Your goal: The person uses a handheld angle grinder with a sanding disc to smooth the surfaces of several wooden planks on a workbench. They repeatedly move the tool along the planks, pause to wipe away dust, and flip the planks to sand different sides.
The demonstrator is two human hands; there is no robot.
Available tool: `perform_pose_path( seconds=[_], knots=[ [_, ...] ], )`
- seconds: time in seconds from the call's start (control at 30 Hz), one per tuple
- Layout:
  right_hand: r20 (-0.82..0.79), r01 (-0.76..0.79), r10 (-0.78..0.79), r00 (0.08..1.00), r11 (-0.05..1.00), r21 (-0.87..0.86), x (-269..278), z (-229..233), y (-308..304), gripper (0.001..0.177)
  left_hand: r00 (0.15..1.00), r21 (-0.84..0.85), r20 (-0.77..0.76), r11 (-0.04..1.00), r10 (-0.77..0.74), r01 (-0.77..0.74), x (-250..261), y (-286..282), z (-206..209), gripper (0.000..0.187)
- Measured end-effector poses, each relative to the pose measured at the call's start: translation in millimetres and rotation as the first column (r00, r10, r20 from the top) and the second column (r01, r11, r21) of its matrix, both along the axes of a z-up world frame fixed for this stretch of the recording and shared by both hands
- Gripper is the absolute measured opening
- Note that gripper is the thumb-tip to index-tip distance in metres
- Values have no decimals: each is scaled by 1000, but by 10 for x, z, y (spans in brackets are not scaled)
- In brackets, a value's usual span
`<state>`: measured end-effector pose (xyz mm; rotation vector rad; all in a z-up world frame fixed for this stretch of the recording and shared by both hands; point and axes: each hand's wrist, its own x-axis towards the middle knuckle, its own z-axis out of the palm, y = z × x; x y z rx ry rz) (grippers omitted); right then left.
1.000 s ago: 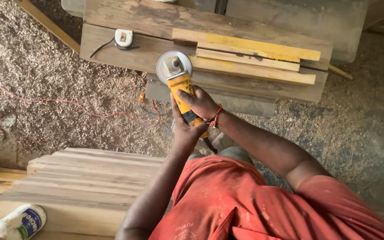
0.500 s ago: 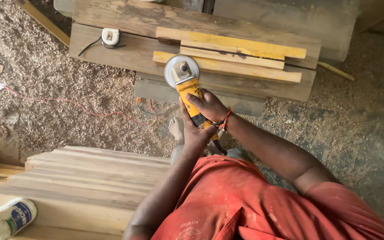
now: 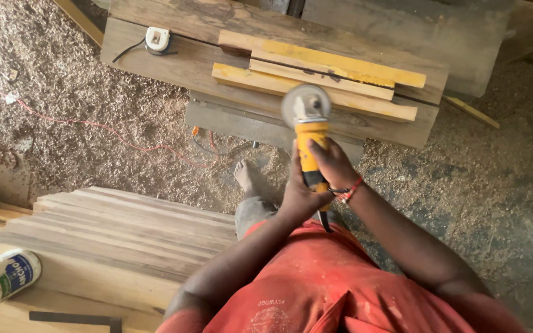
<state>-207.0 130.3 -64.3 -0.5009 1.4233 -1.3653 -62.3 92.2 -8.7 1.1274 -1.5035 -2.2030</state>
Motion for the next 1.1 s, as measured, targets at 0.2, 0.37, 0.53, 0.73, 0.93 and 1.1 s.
perform_pose_path(
  seconds=[0.2,0.37,0.53,0.73,0.93,1.1],
  knots=[
    [40,72,-72,997,997,2,175,38,-72,43,998,-73,-48,997,-33,29,116,-119,-50,132],
    [33,-23,27,999,993,-112,527,-38,-731,41,997,-90,-46,994,56,-60,435,-558,-180,135],
    [66,25,-19,998,996,-86,551,28,-743,41,1000,-260,-18,965,23,-27,431,-606,-183,135],
    [-82,86,-84,993,996,28,193,79,-68,40,994,-143,-62,987,-87,77,57,-131,-52,135],
    [-92,266,-265,960,964,-6,-190,84,770,45,959,-107,-103,962,-263,252,-367,389,-21,133],
    [-117,372,-362,925,926,72,-415,209,1233,48,903,-99,-86,906,-421,412,-651,642,10,136]
  ],
)
